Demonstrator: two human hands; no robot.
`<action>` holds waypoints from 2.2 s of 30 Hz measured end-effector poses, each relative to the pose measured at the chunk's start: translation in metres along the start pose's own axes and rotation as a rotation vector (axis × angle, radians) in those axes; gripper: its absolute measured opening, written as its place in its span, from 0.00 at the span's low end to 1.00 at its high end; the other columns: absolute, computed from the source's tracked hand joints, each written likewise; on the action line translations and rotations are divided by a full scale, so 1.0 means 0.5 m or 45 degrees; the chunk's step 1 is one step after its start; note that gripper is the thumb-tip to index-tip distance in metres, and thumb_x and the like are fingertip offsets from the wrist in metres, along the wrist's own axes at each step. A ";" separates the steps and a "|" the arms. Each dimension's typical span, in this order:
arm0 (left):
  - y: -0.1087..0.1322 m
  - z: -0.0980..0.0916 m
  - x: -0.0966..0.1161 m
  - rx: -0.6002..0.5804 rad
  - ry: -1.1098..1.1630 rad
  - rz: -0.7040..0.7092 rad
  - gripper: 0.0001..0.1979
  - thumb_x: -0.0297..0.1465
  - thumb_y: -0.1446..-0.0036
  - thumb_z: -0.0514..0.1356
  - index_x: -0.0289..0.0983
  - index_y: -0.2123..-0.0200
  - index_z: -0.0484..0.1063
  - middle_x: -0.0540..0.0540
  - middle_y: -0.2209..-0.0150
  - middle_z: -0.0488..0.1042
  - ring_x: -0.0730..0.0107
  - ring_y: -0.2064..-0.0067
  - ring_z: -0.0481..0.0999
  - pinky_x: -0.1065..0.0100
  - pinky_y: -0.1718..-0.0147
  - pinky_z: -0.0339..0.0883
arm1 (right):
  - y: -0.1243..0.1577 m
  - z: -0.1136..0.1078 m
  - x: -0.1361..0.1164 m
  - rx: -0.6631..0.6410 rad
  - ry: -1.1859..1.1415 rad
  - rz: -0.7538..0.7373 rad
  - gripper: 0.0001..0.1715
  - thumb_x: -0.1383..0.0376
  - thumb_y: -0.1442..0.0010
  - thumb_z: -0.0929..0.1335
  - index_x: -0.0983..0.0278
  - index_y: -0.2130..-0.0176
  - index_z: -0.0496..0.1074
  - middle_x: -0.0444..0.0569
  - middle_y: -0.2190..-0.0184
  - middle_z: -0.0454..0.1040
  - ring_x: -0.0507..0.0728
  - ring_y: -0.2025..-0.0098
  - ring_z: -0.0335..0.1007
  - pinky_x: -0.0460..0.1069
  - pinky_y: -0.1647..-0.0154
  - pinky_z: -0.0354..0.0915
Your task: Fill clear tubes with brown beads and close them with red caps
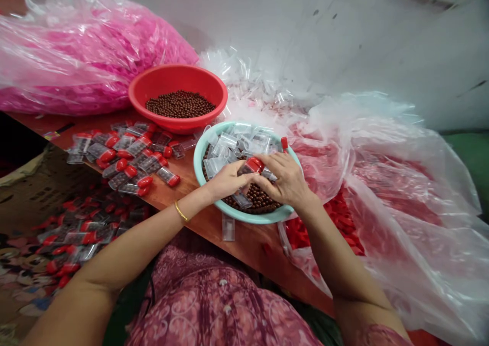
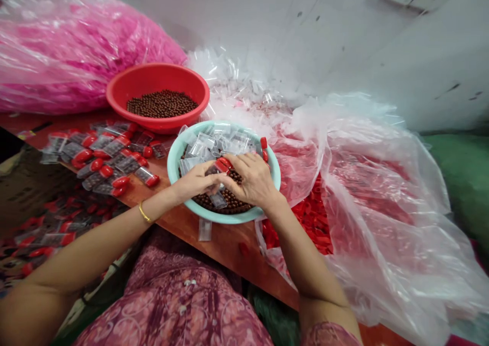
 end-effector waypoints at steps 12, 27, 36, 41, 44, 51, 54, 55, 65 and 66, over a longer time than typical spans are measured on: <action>0.007 -0.025 0.016 0.309 -0.381 0.119 0.22 0.35 0.41 0.55 0.33 0.45 0.64 0.39 0.46 0.70 0.59 0.45 0.69 0.60 0.44 0.60 | 0.030 0.078 -0.038 0.176 -0.058 0.267 0.43 0.49 0.49 0.68 0.70 0.42 0.60 0.62 0.61 0.76 0.67 0.62 0.73 0.61 0.59 0.69; 0.089 -0.201 0.080 0.830 -0.680 0.247 0.20 0.41 0.40 0.54 0.38 0.48 0.64 0.53 0.77 0.67 0.74 0.76 0.68 0.71 0.71 0.66 | 0.050 -0.001 0.075 0.021 0.139 0.424 0.20 0.61 0.38 0.62 0.65 0.49 0.70 0.57 0.54 0.76 0.63 0.52 0.70 0.59 0.48 0.63; 0.117 -0.239 0.117 0.761 -1.974 -0.001 0.23 0.37 0.41 0.54 0.29 0.47 0.65 0.35 0.58 0.74 0.54 0.56 0.71 0.58 0.57 0.65 | 0.051 0.019 0.163 -0.663 0.583 0.629 0.20 0.65 0.40 0.60 0.65 0.51 0.71 0.59 0.58 0.76 0.65 0.56 0.71 0.52 0.64 0.59; 0.056 -0.036 0.083 -0.071 -2.055 0.441 0.10 0.27 0.41 0.53 0.35 0.63 0.74 0.44 0.71 0.74 0.64 0.65 0.71 0.68 0.68 0.61 | 0.060 0.007 0.165 -0.410 0.529 0.848 0.19 0.67 0.44 0.60 0.70 0.57 0.73 0.61 0.64 0.77 0.62 0.64 0.71 0.51 0.68 0.58; 0.014 0.022 0.051 -0.325 -2.137 0.428 0.12 0.22 0.41 0.50 0.33 0.64 0.74 0.42 0.72 0.73 0.66 0.69 0.69 0.68 0.72 0.56 | 0.081 0.004 0.159 -0.116 0.289 0.891 0.20 0.65 0.44 0.58 0.69 0.59 0.74 0.58 0.68 0.77 0.60 0.68 0.69 0.50 0.68 0.58; -0.071 0.045 0.021 -0.423 -2.265 0.310 0.12 0.20 0.42 0.50 0.29 0.65 0.74 0.35 0.64 0.73 0.60 0.63 0.70 0.65 0.70 0.56 | 0.110 0.018 0.141 0.154 -0.188 0.933 0.17 0.61 0.46 0.59 0.64 0.66 0.74 0.46 0.77 0.70 0.54 0.76 0.62 0.48 0.72 0.56; -0.081 0.047 0.002 -0.400 -2.361 0.555 0.11 0.20 0.43 0.52 0.29 0.67 0.74 0.35 0.63 0.72 0.59 0.60 0.70 0.63 0.67 0.58 | 0.114 0.020 0.150 0.231 -0.358 0.971 0.16 0.60 0.46 0.59 0.64 0.69 0.73 0.45 0.79 0.68 0.53 0.76 0.61 0.47 0.72 0.56; -0.080 0.048 -0.005 -0.405 -2.408 0.684 0.10 0.20 0.43 0.52 0.29 0.68 0.74 0.36 0.63 0.72 0.59 0.59 0.70 0.62 0.65 0.58 | 0.116 0.020 0.153 0.256 -0.395 0.976 0.15 0.60 0.46 0.60 0.64 0.70 0.72 0.44 0.79 0.68 0.53 0.76 0.61 0.47 0.72 0.56; -0.023 0.119 0.011 -0.584 -2.613 1.030 0.11 0.18 0.46 0.53 0.31 0.70 0.75 0.41 0.70 0.75 0.62 0.63 0.71 0.62 0.57 0.59 | 0.120 0.019 0.156 0.388 -0.523 0.924 0.12 0.62 0.47 0.61 0.64 0.71 0.71 0.43 0.78 0.68 0.52 0.76 0.61 0.47 0.71 0.56; -0.022 0.134 0.008 -0.653 -2.584 0.948 0.11 0.18 0.47 0.54 0.31 0.71 0.76 0.41 0.70 0.76 0.61 0.63 0.71 0.62 0.58 0.60 | 0.120 0.018 0.156 0.387 -0.527 0.920 0.13 0.62 0.46 0.60 0.64 0.71 0.71 0.43 0.78 0.69 0.52 0.76 0.62 0.46 0.71 0.57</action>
Point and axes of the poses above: each hand's wrist, its own y-axis away from the middle knuckle, its own z-axis out of the palm, x = y × z, the point moved 5 cm from there along -y, towards the middle knuckle
